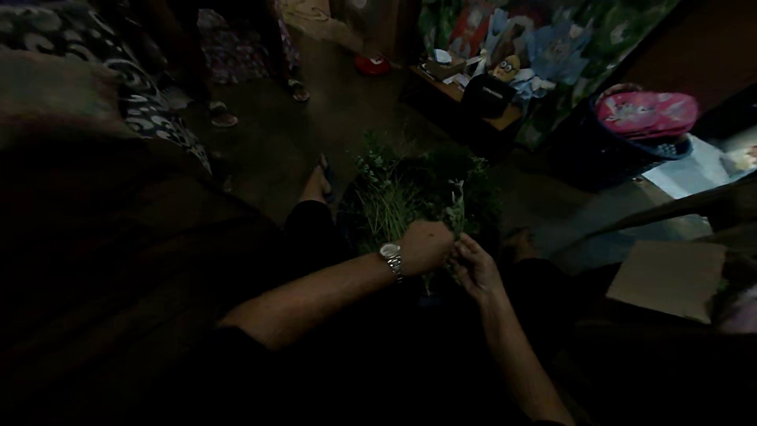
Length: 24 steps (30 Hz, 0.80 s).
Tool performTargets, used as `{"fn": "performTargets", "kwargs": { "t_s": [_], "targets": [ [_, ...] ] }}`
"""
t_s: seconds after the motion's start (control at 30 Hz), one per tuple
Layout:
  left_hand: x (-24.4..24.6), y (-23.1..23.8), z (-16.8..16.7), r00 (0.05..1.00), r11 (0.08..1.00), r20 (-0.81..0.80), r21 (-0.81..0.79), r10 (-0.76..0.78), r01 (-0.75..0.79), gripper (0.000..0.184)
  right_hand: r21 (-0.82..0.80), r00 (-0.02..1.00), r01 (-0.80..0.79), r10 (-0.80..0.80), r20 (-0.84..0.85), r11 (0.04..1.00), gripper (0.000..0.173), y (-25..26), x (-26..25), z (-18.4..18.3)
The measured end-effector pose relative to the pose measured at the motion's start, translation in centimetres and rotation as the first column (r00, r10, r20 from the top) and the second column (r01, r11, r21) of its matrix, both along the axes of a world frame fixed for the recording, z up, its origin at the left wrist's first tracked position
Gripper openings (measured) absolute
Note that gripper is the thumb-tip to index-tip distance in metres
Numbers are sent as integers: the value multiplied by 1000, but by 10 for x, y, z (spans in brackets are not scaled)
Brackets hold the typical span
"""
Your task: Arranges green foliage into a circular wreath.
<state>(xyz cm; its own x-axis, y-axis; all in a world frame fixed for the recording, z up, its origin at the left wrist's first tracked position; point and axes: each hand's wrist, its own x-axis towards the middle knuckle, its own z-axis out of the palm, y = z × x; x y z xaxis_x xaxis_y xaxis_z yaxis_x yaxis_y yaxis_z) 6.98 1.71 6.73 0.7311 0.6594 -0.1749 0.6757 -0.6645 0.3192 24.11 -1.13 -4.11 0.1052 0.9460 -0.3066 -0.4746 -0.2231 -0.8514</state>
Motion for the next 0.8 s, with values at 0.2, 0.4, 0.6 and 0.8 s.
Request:
{"fn": "performTargets", "kwargs": {
  "t_s": [0.2, 0.4, 0.6, 0.8],
  "targets": [
    [-21, 3, -109, 885, 842, 267, -495, 381, -213, 42, -139, 961, -39, 75, 265, 990, 35, -16, -38, -30],
    [-27, 3, -152, 698, 681, 342, -674, 630, -284, 34, -213, 962, -51, 106, 253, 976, 22, -11, -57, -48],
    [-37, 1, -171, 538, 556, 368, -796, 758, -240, 26, -150, 875, -167, 217, 434, 974, 24, -15, -59, -62],
    [-43, 4, -177, 503, 446, 318, -881, 804, -156, 23, -154, 807, -280, 319, 497, 948, 27, -16, -55, -59]
  ]
}}
